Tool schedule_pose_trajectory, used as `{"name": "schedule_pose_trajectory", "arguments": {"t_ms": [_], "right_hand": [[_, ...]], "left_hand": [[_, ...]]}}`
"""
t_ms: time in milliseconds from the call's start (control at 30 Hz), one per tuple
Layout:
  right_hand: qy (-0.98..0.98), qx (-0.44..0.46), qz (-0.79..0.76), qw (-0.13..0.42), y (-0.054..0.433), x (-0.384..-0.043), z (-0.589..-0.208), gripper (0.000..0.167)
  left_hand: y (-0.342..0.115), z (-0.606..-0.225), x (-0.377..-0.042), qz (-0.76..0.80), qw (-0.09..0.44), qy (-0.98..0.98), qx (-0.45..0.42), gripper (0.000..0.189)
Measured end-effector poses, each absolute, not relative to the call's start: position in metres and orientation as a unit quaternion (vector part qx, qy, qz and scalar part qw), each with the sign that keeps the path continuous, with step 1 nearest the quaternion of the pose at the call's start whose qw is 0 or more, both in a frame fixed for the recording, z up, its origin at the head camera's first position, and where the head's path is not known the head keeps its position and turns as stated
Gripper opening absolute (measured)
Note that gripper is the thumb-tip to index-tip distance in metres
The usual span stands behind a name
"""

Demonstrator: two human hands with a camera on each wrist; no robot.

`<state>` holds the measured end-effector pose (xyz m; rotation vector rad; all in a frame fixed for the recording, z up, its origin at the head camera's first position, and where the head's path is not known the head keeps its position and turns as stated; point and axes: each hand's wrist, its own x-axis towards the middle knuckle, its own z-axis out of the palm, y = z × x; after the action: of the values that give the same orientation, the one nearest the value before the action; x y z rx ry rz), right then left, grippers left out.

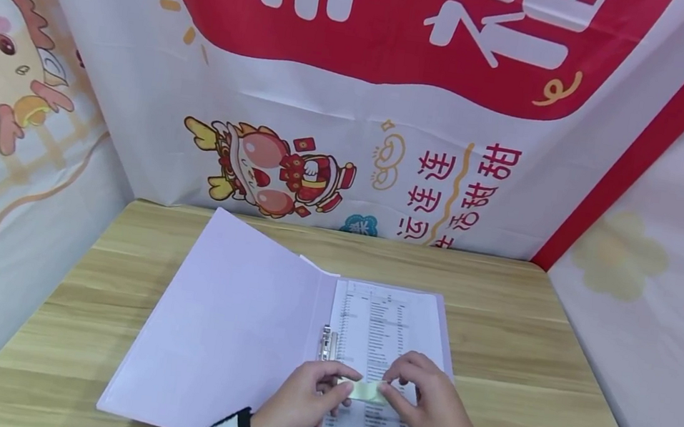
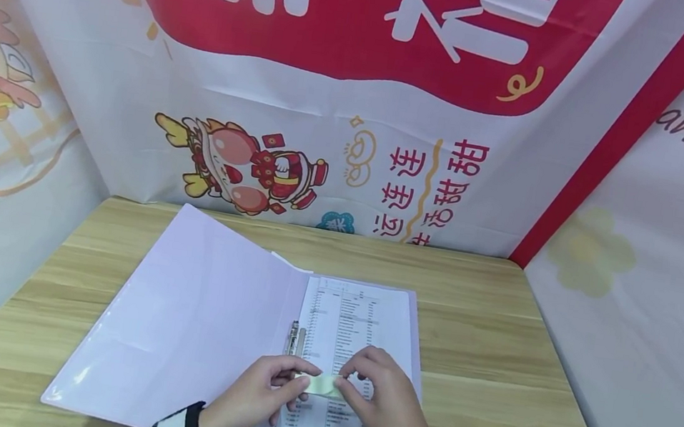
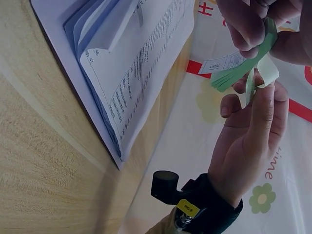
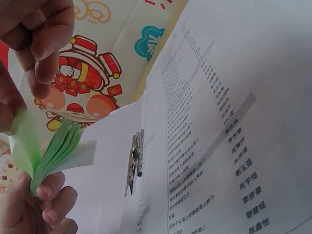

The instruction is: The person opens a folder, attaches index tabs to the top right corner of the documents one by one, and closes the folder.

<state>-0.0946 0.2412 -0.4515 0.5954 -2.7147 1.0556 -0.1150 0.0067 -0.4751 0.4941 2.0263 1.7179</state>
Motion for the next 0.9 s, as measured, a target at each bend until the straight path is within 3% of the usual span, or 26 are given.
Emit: {"name": "schedule_pose_trajectory", "arguments": {"t_ms": [167, 333, 900], "right_hand": [[-0.914, 0.201, 0.343, 0.082, 0.241, -0.095, -0.447, 0.012], [-0.904, 0.194, 0.379, 0.032, 0.239, -0.094, -0.437, 0.012], [-0.868, 0.191, 0.458, -0.005, 0.232, -0.089, -0.416, 0.010]], "left_hand": [[0.009, -0.474, -0.113, 0.620, 0.213, 0.734, 0.179, 0.024], [0.010, -0.475, -0.110, 0.623, 0.209, 0.733, 0.175, 0.022], [0.011, -0.470, -0.108, 0.650, 0.219, 0.705, 0.179, 0.038]]}}
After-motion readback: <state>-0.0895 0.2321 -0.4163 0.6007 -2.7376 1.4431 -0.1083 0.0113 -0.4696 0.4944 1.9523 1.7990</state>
